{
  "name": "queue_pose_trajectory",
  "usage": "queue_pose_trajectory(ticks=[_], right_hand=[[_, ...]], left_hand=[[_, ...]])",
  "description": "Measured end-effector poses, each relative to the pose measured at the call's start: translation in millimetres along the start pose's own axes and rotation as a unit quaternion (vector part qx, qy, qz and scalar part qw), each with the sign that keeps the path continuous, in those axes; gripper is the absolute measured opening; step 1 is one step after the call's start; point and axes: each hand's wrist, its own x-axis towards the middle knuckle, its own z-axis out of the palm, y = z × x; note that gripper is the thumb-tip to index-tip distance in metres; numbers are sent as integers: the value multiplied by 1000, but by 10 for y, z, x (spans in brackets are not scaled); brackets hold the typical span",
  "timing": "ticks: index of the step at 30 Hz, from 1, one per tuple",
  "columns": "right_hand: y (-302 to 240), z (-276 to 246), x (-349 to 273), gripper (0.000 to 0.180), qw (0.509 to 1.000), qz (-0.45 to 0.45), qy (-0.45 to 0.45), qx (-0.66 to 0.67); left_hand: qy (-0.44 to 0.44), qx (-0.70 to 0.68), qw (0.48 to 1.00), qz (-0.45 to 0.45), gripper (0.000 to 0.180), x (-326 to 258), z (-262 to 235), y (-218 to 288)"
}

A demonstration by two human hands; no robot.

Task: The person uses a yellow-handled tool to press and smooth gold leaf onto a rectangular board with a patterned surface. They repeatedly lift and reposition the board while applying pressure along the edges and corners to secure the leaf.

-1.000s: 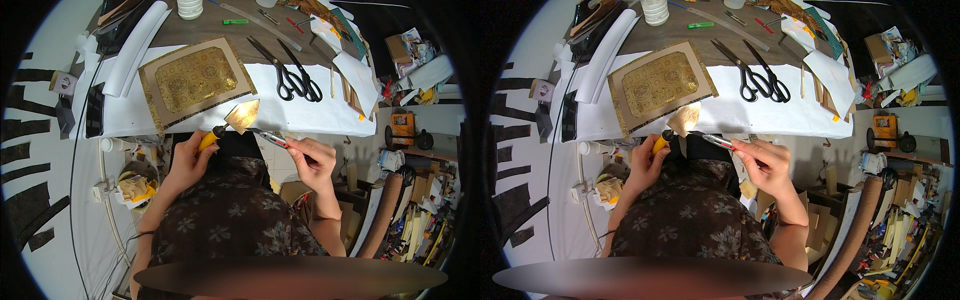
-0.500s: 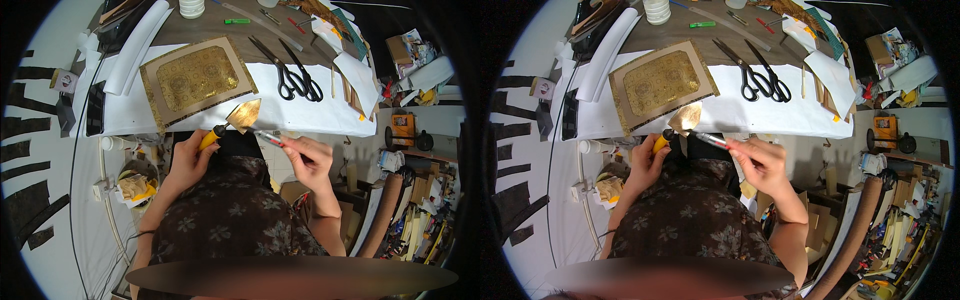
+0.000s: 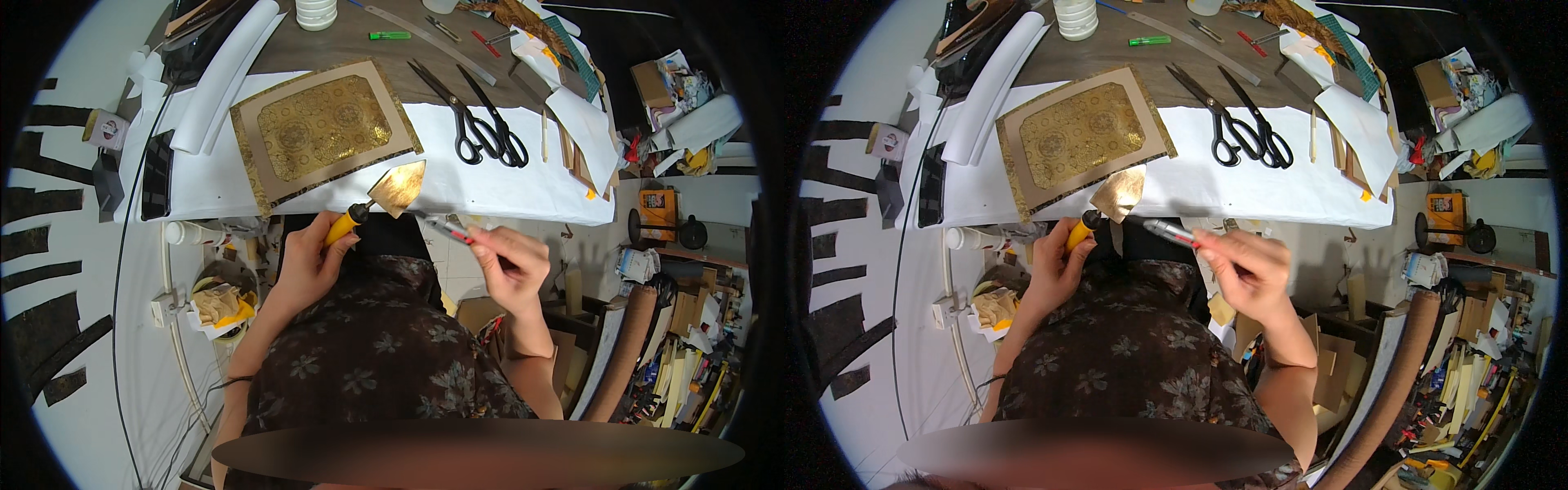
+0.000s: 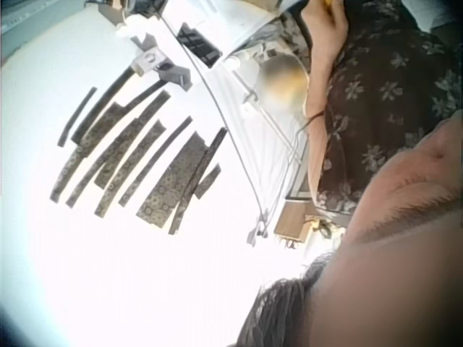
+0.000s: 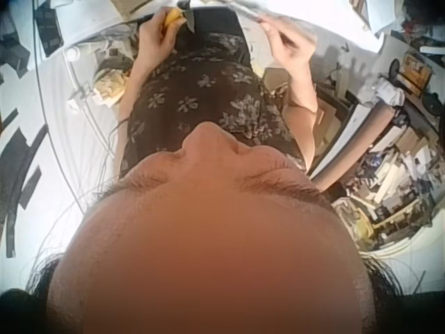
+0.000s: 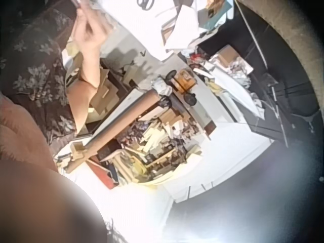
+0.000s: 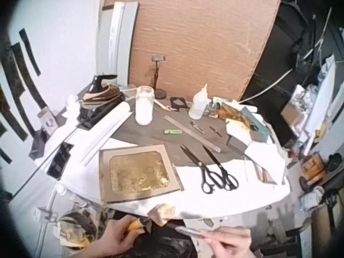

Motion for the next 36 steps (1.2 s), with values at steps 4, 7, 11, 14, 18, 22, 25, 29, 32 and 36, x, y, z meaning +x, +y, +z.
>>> queue_pose_trajectory(ticks=[4, 7, 11, 14, 18, 22, 25, 29, 32, 36], right_hand=[[14, 49, -14, 20, 1000, 7, -8, 17], [52, 31, -65, 17, 998, 26, -44, 24], [263, 126, -134, 15, 986, 130, 82, 58], [725, 98, -107, 15, 968, 205, 141, 15], [1555, -165, -43, 20, 946, 224, 215, -93], [2158, -431, 148, 19, 905, 210, 215, -300], [2523, -593, 224, 22, 877, 90, 188, -433], [2160, -395, 375, 21, 836, 4, 201, -510], [1123, 398, 377, 14, 976, 53, 140, -157], [307, 1063, 113, 36, 917, 165, -103, 347]], left_hand=[[0, -6, 1000, -7, 18, -7, 11, -20], [14, -17, 1000, -20, 17, -2, 17, -22], [53, -48, 997, -39, 17, 11, 39, -56], [90, -108, 988, -58, 17, -30, 76, -202], [115, -155, 978, -80, 17, -39, 61, -300], [112, -247, 955, -119, 25, -24, -1, -302], [84, -314, 936, -135, 26, -10, -38, -305], [58, -392, 909, -129, 27, 0, -29, -278], [18, -390, 918, -76, 33, 70, 103, -202], [-56, -352, 934, -4, 44, 196, 382, -154]])
